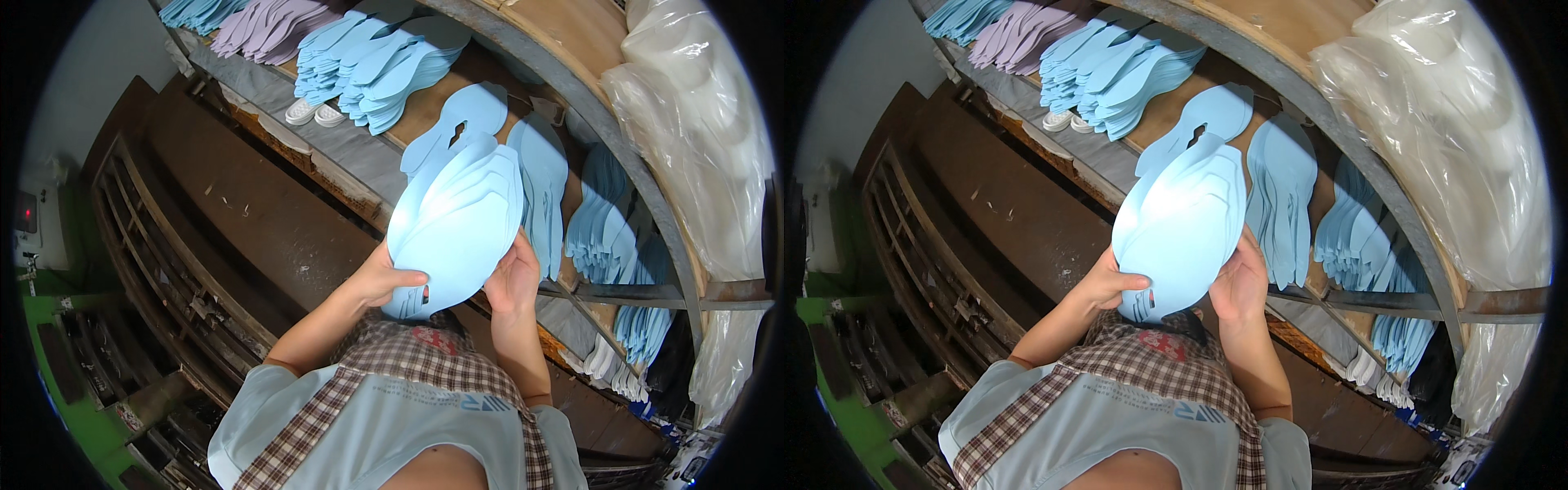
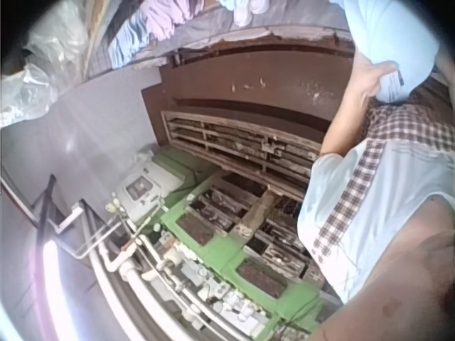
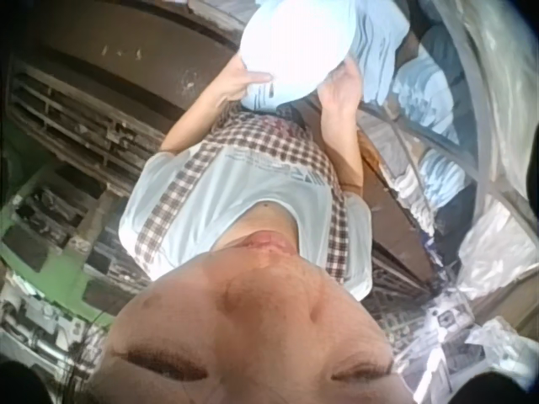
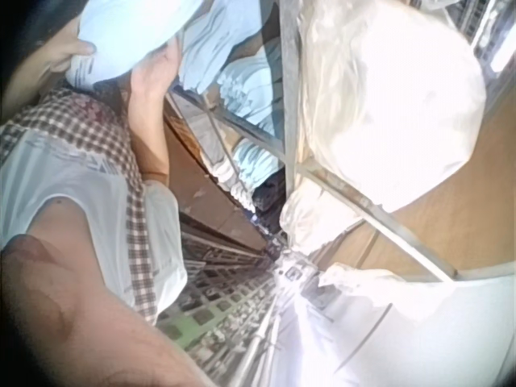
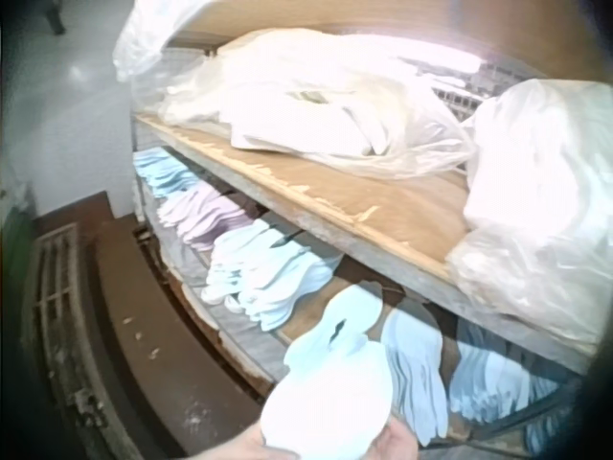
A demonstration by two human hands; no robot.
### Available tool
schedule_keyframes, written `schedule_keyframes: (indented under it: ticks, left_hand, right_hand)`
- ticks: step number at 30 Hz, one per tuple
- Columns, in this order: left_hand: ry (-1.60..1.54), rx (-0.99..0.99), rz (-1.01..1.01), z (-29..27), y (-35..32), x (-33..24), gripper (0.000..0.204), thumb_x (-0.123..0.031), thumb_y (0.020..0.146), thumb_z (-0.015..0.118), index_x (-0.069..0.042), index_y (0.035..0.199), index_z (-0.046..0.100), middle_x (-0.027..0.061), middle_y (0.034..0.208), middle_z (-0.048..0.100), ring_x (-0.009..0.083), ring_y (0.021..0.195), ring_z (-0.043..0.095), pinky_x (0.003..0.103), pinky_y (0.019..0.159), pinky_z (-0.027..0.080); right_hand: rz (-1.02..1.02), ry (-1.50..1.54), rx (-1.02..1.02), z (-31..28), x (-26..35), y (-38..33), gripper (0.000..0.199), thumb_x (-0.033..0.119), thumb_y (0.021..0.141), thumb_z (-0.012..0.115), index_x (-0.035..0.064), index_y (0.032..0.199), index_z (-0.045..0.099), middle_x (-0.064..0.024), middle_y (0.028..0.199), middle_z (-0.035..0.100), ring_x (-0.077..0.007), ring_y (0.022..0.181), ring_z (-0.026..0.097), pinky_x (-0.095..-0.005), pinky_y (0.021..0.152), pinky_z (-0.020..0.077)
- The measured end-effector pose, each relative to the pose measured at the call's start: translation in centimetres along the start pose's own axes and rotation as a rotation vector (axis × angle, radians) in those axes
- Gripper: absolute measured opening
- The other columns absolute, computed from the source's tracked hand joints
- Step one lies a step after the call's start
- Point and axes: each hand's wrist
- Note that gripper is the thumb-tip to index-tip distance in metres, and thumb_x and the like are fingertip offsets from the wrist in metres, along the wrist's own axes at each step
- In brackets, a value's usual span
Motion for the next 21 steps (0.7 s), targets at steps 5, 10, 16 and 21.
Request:
schedule_keyframes:
  ticks: [5, 10, 16, 21]
  left_hand:
    - [-0.030, 0.031, -0.015, 0.3, -0.5, 1.4, 0.083, -0.004, 0.073, 0.071, -0.004, 0.138, 0.019, 0.0108, 0.132, 0.038, 0.0204, 0.122, 0.038, 0.037, 0.099, 0.034]
    - [0.081, 0.000, 0.084, 0.9, -0.4, 3.0, 0.077, -0.010, 0.079, 0.067, -0.004, 0.138, 0.019, 0.0113, 0.132, 0.036, 0.0209, 0.123, 0.035, 0.037, 0.100, 0.032]
    - [0.181, -0.004, 0.157, 1.3, -0.3, 3.1, 0.067, -0.013, 0.084, 0.062, -0.002, 0.136, 0.021, 0.0123, 0.130, 0.037, 0.0199, 0.118, 0.040, 0.035, 0.097, 0.036]
    - [0.062, -0.032, 0.131, 1.7, -0.5, 3.1, 0.055, -0.014, 0.087, 0.057, -0.002, 0.132, 0.028, 0.0123, 0.126, 0.042, 0.0180, 0.110, 0.047, 0.032, 0.094, 0.038]
  right_hand:
    - [-0.346, -0.302, -0.197, -0.3, -0.7, -0.3, 0.025, 0.002, 0.090, 0.046, -0.0032, 0.113, 0.054, -0.0122, 0.105, 0.060, -0.0178, 0.095, 0.057, -0.0280, 0.083, 0.0465]
    - [-0.885, -0.784, -0.328, -0.1, -1.7, -0.3, 0.025, 0.001, 0.090, 0.047, -0.0053, 0.112, 0.055, -0.0112, 0.108, 0.056, -0.0139, 0.096, 0.053, -0.0279, 0.085, 0.0435]
    - [-0.625, -0.298, -0.429, 0.6, 0.3, 0.7, 0.025, 0.001, 0.089, 0.048, -0.0052, 0.112, 0.055, -0.0110, 0.109, 0.055, -0.0164, 0.097, 0.052, -0.0287, 0.088, 0.0423]
    - [-0.758, -0.426, -0.425, 0.6, 1.0, 1.2, 0.025, 0.001, 0.088, 0.049, -0.0056, 0.111, 0.056, -0.0104, 0.106, 0.057, -0.0153, 0.095, 0.053, -0.0267, 0.086, 0.0416]
Point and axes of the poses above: each hand's wrist, its own y-axis towards the middle knuckle, its own z-axis out of the palm, x = y × z
